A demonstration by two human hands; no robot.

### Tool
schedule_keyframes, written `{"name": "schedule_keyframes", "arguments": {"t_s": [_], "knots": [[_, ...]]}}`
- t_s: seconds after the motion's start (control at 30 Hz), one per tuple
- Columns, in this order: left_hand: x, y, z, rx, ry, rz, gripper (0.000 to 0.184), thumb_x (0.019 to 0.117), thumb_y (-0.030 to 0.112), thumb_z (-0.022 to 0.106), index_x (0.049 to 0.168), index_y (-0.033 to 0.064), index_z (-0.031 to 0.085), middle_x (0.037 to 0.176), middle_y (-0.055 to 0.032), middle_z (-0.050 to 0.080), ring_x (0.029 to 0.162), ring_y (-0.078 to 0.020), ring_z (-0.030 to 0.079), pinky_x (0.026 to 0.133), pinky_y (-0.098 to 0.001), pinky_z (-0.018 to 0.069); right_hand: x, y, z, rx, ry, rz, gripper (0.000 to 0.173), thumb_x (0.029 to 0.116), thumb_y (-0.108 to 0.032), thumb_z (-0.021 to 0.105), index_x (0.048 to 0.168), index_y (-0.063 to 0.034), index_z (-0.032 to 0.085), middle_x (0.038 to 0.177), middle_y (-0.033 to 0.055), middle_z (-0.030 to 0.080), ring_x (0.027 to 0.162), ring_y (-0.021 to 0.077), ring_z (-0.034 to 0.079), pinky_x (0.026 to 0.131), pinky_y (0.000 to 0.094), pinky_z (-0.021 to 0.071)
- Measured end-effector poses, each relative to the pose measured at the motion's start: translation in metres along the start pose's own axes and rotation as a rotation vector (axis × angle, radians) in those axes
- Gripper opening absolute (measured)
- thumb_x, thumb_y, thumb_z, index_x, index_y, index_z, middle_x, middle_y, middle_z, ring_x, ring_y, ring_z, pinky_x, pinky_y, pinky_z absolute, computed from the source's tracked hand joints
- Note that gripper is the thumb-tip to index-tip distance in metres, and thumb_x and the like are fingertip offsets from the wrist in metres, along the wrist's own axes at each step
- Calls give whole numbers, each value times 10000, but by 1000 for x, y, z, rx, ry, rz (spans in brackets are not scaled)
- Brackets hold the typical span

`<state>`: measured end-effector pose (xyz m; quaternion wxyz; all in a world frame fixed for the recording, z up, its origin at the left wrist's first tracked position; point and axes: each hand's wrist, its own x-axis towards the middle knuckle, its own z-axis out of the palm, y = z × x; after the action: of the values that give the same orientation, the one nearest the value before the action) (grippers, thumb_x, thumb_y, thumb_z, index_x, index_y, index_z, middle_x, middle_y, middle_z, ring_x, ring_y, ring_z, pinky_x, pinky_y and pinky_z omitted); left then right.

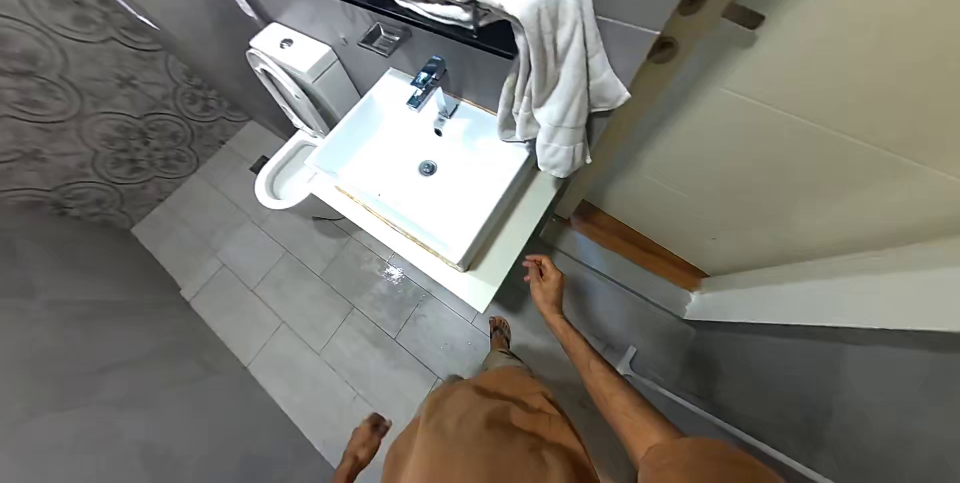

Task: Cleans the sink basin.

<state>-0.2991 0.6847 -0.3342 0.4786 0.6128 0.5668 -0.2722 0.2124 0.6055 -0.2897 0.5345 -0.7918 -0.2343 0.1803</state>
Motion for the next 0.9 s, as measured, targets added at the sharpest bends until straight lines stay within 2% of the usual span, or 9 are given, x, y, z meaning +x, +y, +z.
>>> {"name": "schedule_keyframes", "arguments": {"t_s": [0.07, 0.2, 0.27, 0.33, 0.4, 0.5, 0.63, 0.8, 0.9], "knots": [[2, 21, -32, -159, 217, 37, 385, 1068, 262, 546, 1286, -44, 627, 1184, -259, 692, 1096, -389, 687, 1009, -573, 524, 36, -36, 32, 80, -38, -67, 199, 1021, -94, 573, 1127, 14, 703, 1004, 121, 752, 774, 170, 717, 703, 357, 620], [13, 108, -81, -430, 641, 217, 269, 1070, 120, 509, 1220, -64, 636, 1089, -232, 717, 973, -341, 718, 923, -544, 558, 113, -114, 84, 154, -134, -240, 195, 1018, -67, 549, 1128, -26, 705, 1001, 86, 759, 663, 150, 680, 609, 339, 597], [25, 136, -100, -406, 767, 308, 248, 1056, 91, 508, 1196, -54, 653, 1054, -204, 726, 937, -292, 725, 895, -499, 578, 138, -148, 100, 165, -238, -281, 206, 1050, -99, 523, 1180, -36, 670, 1017, 99, 751, 633, 178, 664, 560, 348, 583], [47, 158, -123, -348, 844, 415, 248, 1042, 102, 509, 1176, -31, 670, 1039, -171, 727, 913, -250, 721, 861, -458, 592, 162, -178, 111, 189, -304, -238, 191, 1073, -157, 523, 1196, -77, 644, 977, 89, 747, 592, 199, 643, 496, 340, 550], [69, 177, -157, -284, 901, 513, 257, 1034, 124, 509, 1155, -14, 688, 1033, -154, 728, 887, -227, 719, 814, -426, 602, 198, -206, 134, 188, -297, -211, 193, 1060, -136, 539, 1201, -59, 647, 975, 85, 743, 650, 195, 668, 551, 341, 567], [109, 213, -233, -284, 961, 601, 261, 1025, 147, 518, 1142, -15, 687, 1009, -139, 726, 854, -183, 702, 761, -357, 593, 259, -230, 181, 174, -187, -204, 259, 1020, -112, 559, 1254, -24, 623, 1035, 83, 735, 739, 175, 706, 640, 360, 614], [182, 268, -342, -344, 938, 690, 273, 1032, 129, 546, 1189, -72, 644, 1062, -193, 703, 921, -202, 692, 795, -352, 586, 300, -250, 220, 135, 8, -122, 357, 1053, -211, 570, 1356, -25, 536, 1144, 106, 690, 725, 171, 693, 622, 348, 615], [248, 348, -466, -229, 841, 767, 306, 1010, 111, 522, 1234, -77, 609, 1232, -252, 629, 1089, -304, 647, 897, -438, 562, 305, -257, 249, 25, 95, -73, 289, 1071, -208, 549, 1292, -27, 506, 1042, 147, 607, 601, 187, 584, 497, 316, 525], [284, 385, -517, -26, 757, 790, 379, 1042, 239, 503, 1321, -4, 587, 1351, -241, 560, 1210, -349, 589, 978, -515, 526, 301, -260, 259, 63, 134, -57, 190, 1078, -169, 537, 1212, -41, 495, 905, 101, 615, 581, 134, 550, 485, 248, 478]]}}
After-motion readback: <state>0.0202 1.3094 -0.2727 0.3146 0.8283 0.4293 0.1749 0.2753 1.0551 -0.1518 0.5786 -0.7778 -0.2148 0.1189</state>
